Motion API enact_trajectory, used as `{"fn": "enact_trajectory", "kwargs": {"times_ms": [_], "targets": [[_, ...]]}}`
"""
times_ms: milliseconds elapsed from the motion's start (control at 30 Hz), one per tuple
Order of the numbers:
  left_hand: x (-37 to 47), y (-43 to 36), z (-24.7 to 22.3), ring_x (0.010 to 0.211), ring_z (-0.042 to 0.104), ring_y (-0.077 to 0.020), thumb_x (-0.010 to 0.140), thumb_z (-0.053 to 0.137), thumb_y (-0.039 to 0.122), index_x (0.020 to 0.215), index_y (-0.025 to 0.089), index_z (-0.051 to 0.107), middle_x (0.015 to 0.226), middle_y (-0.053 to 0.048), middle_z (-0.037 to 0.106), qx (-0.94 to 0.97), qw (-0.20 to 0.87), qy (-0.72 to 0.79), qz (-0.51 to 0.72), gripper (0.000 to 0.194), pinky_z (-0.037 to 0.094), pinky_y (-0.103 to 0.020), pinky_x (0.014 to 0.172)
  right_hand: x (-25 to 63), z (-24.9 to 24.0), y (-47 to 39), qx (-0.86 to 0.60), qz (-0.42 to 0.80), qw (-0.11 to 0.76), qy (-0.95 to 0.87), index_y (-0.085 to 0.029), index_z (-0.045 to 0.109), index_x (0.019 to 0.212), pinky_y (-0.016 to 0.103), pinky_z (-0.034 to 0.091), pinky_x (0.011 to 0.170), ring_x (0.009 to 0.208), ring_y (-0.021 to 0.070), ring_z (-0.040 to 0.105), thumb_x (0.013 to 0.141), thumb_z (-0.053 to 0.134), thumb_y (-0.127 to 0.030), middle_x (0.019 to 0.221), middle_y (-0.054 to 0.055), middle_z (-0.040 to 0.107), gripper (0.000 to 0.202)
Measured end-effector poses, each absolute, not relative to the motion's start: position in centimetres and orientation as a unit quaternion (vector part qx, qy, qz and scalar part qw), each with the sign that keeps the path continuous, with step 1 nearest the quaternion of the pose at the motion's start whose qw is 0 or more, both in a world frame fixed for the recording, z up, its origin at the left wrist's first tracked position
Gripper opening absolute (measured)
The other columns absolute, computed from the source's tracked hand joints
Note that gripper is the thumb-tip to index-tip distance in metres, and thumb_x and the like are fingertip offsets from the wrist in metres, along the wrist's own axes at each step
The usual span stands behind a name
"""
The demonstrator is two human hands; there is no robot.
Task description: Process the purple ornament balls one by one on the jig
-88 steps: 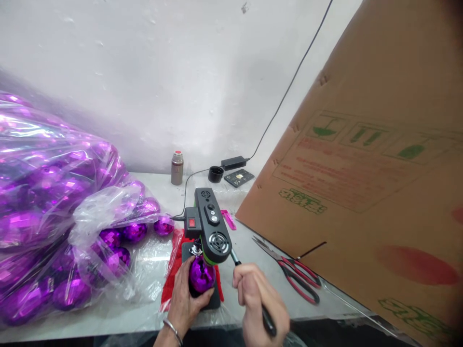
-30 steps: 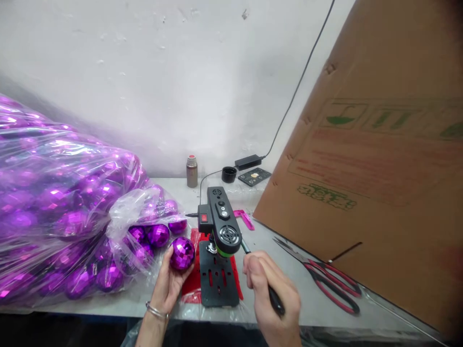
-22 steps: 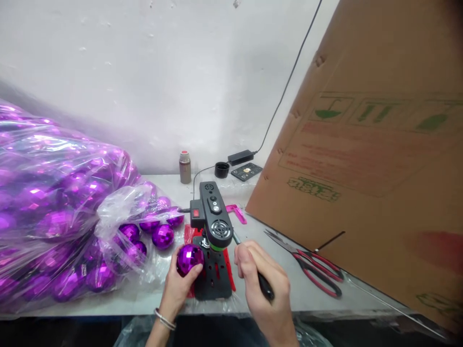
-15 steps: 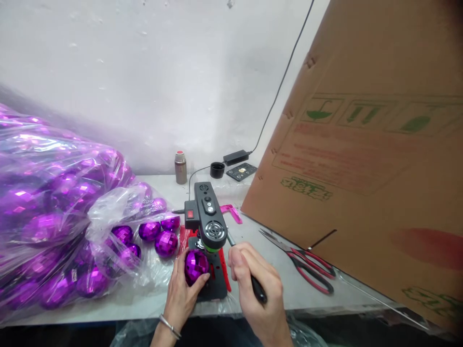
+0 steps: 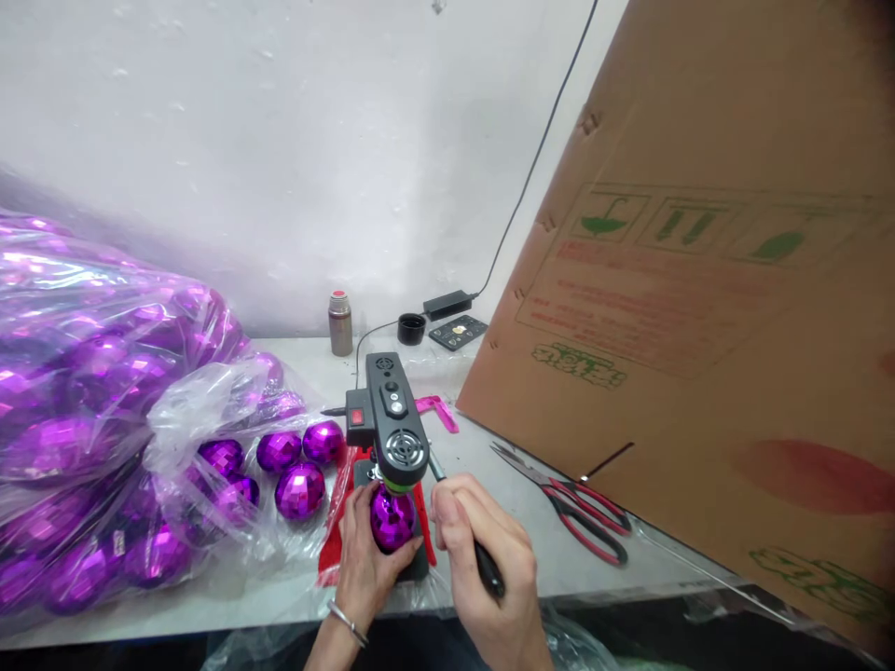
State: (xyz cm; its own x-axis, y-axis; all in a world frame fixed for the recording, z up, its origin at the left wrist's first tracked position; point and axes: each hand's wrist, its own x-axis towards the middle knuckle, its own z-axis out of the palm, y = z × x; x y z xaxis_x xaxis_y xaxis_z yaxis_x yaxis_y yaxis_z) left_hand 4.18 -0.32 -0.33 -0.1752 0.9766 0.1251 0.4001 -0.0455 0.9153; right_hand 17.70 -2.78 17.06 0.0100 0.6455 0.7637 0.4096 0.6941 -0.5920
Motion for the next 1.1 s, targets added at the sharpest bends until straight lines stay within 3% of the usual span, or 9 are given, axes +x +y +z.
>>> {"fn": "enact_trajectory", "kwargs": {"times_ms": [267, 700, 900, 1100], "targets": [[4.1, -0.1, -0.3, 0.133, 0.065, -0.0454, 0.057, 0.089, 0.046, 0.14, 0.017, 0.058, 0.137, -0.02, 0.072, 0.537, 0.365, 0.631, 0.423, 0.093, 0.049, -0.061, 0.117, 18.2, 15.1, -3.1, -0.363, 0.066, 0.606, -0.705, -0.022, 0.053, 0.08, 0.023, 0.047, 0.056, 0.063, 0.0126, 0.06, 0.103, 0.045, -0.004, 0.069, -0.001, 0.057, 0.031], [4.6, -0.2, -1.7, 0.128, 0.068, -0.0457, 0.059, 0.088, 0.048, 0.135, 0.02, 0.064, 0.133, -0.019, 0.075, 0.547, 0.33, 0.63, 0.442, 0.085, 0.053, -0.061, 0.113, 17.3, 12.0, -2.8, -0.361, 0.049, 0.653, -0.664, -0.023, 0.052, 0.077, 0.026, 0.042, 0.05, 0.056, 0.0127, 0.056, 0.108, 0.041, -0.012, 0.067, 0.0, 0.055, 0.035], [4.6, -0.3, -2.1, 0.125, 0.07, -0.0456, 0.061, 0.087, 0.047, 0.133, 0.019, 0.066, 0.128, -0.019, 0.077, 0.558, 0.311, 0.626, 0.448, 0.081, 0.056, -0.061, 0.11, 16.5, 11.6, -3.7, -0.407, 0.092, 0.658, -0.627, -0.022, 0.05, 0.075, 0.029, 0.043, 0.058, 0.061, 0.0136, 0.057, 0.113, 0.04, -0.018, 0.071, 0.001, 0.057, 0.039], [4.7, -0.3, -1.8, 0.128, 0.069, -0.0463, 0.062, 0.085, 0.049, 0.135, 0.017, 0.063, 0.131, -0.02, 0.076, 0.554, 0.316, 0.633, 0.438, 0.083, 0.053, -0.061, 0.113, 16.5, 11.2, -3.6, -0.388, 0.095, 0.672, -0.624, -0.022, 0.051, 0.077, 0.028, 0.04, 0.057, 0.061, 0.0123, 0.055, 0.109, 0.043, -0.013, 0.071, -0.001, 0.055, 0.035]]}}
